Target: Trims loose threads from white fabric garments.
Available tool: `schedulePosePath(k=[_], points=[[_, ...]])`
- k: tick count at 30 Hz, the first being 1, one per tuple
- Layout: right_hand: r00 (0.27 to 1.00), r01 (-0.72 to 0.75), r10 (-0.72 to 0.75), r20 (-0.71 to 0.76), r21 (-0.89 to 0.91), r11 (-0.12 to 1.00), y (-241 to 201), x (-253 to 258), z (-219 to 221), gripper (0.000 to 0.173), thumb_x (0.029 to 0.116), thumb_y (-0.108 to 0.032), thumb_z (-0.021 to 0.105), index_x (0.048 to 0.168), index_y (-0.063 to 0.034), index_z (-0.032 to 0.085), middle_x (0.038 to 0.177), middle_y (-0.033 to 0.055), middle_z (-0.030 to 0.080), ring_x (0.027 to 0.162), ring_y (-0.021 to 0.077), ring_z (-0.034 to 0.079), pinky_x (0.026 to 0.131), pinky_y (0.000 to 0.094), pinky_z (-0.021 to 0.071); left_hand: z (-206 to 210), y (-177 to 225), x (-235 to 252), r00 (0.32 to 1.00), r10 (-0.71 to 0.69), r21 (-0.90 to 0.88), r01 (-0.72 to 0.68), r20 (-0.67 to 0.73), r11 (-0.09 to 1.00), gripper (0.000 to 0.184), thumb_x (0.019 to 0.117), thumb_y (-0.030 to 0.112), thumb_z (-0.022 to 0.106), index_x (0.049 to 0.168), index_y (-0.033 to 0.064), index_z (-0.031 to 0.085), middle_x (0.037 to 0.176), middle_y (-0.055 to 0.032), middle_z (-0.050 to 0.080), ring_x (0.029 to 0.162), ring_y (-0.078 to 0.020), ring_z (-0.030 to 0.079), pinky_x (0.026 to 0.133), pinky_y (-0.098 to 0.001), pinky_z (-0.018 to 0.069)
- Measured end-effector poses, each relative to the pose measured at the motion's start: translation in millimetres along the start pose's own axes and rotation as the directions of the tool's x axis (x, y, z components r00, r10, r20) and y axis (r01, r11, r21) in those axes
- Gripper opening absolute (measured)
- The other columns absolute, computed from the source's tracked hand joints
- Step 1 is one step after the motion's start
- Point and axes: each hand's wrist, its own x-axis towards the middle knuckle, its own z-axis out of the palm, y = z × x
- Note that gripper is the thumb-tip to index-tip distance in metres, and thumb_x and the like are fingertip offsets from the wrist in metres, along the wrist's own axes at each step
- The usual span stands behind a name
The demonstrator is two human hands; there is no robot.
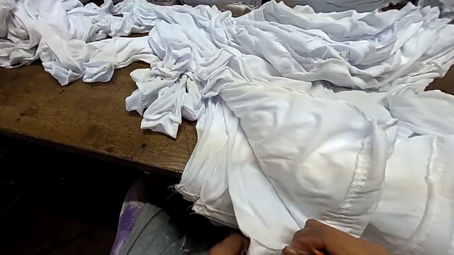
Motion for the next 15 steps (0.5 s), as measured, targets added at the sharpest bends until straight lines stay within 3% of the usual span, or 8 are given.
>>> schedulePosePath(k=[2,3,5,7,10,12,14,15], points=[[0.998,-0.055,0.056,-0.004,0.064,0.996,-10.1,1.9,-5.7,0.016,0.0982,-0.011,0.065,0.09,0.0028,0.068,0.078,0.0085,0.063,0.069,0.0085,0.058,0.06,0.0233,0.0479,4.7,1.6,12.2,0.987,0.088,0.014,-0.086,-0.132,0.996,0.061,0.0817,0.006,0.084,0.131,-0.0077,0.051,0.108,-0.0127,0.07,0.096,-0.0196,0.072,0.086,-0.0368,0.0623],[0.996,-0.084,0.085,0.001,0.079,0.993,-13.4,2.4,-7.8,0.017,0.0987,-0.012,0.065,0.091,0.0029,0.068,0.078,0.0075,0.063,0.069,0.0073,0.057,0.06,0.0222,0.0472,4.5,2.0,17.2,0.975,0.156,-0.002,-0.159,-0.158,0.987,0.06,0.0808,0.002,0.083,0.131,-0.0092,0.052,0.11,-0.0131,0.07,0.096,-0.0194,0.072,0.086,-0.0364,0.0625],[0.991,-0.127,0.129,-0.038,0.054,0.99,-14.3,-0.1,-5.0,0.015,0.0977,-0.011,0.067,0.093,0.0026,0.068,0.078,0.0065,0.064,0.067,0.0059,0.057,0.058,0.021,0.0465,6.1,4.2,19.9,0.947,0.279,-0.046,-0.29,-0.162,0.956,0.031,0.0879,-0.002,0.074,0.116,-0.0096,0.064,0.102,-0.0109,0.073,0.089,-0.0152,0.072,0.079,-0.0329,0.062],[0.987,-0.129,0.128,-0.101,-0.009,0.992,-11.4,-6.9,1.9,0.014,0.0957,-0.011,0.07,0.1,0.002,0.068,0.083,0.0075,0.067,0.068,0.0073,0.06,0.06,0.0221,0.0511,7.3,8.2,19.3,0.931,0.336,-0.053,-0.346,-0.14,0.937,0.009,0.0945,-0.003,0.065,0.102,-0.0066,0.067,0.092,-0.0098,0.071,0.079,-0.0132,0.07,0.07,-0.0303,0.0612],[0.995,-0.082,0.079,-0.058,-0.057,0.995,-10.8,-17.6,2.9,0.025,0.0922,-0.016,0.076,0.102,0.0031,0.064,0.086,0.0107,0.063,0.07,0.0098,0.057,0.061,0.0232,0.0483,1.4,7.5,19.3,0.932,0.336,-0.054,-0.346,-0.137,0.937,0.007,0.0967,-0.002,0.064,0.1,-0.0068,0.067,0.09,-0.0121,0.07,0.074,-0.0146,0.069,0.064,-0.0294,0.0599],[0.997,-0.079,0.078,-0.01,-0.134,0.988,-4.9,-22.6,5.5,0.022,0.0932,-0.016,0.072,0.1,0.004,0.067,0.086,0.0147,0.065,0.072,0.0166,0.06,0.063,0.0296,0.0498,-4.8,3.4,17.6,0.944,0.307,0.03,-0.305,-0.121,0.952,0.011,0.0943,-0.002,0.067,0.104,-0.0078,0.067,0.1,-0.0145,0.07,0.082,-0.0183,0.07,0.069,-0.0323,0.0614],[0.993,-0.116,0.107,-0.051,-0.206,0.972,8.1,-26.8,13.7,0.016,0.0952,-0.012,0.065,0.102,0.0017,0.068,0.088,0.0132,0.069,0.075,0.0165,0.065,0.065,0.0311,0.0554,-5.6,0.9,19.3,0.967,0.174,0.099,-0.157,-0.184,0.983,0.033,0.0834,-0.001,0.079,0.11,-0.0042,0.059,0.108,-0.015,0.067,0.09,-0.0242,0.072,0.073,-0.038,0.0657],[0.987,-0.145,0.127,-0.096,-0.207,0.968,14.9,-27.8,18.5,0.015,0.0952,-0.01,0.064,0.103,0.0016,0.068,0.088,0.0118,0.07,0.074,0.0148,0.066,0.064,0.0301,0.0559,-6.6,-3.6,23.4,0.965,0.094,0.116,-0.067,-0.244,0.991,0.046,0.0763,0.004,0.087,0.11,-0.0017,0.055,0.106,-0.0134,0.066,0.088,-0.0234,0.073,0.072,-0.0379,0.0662]])
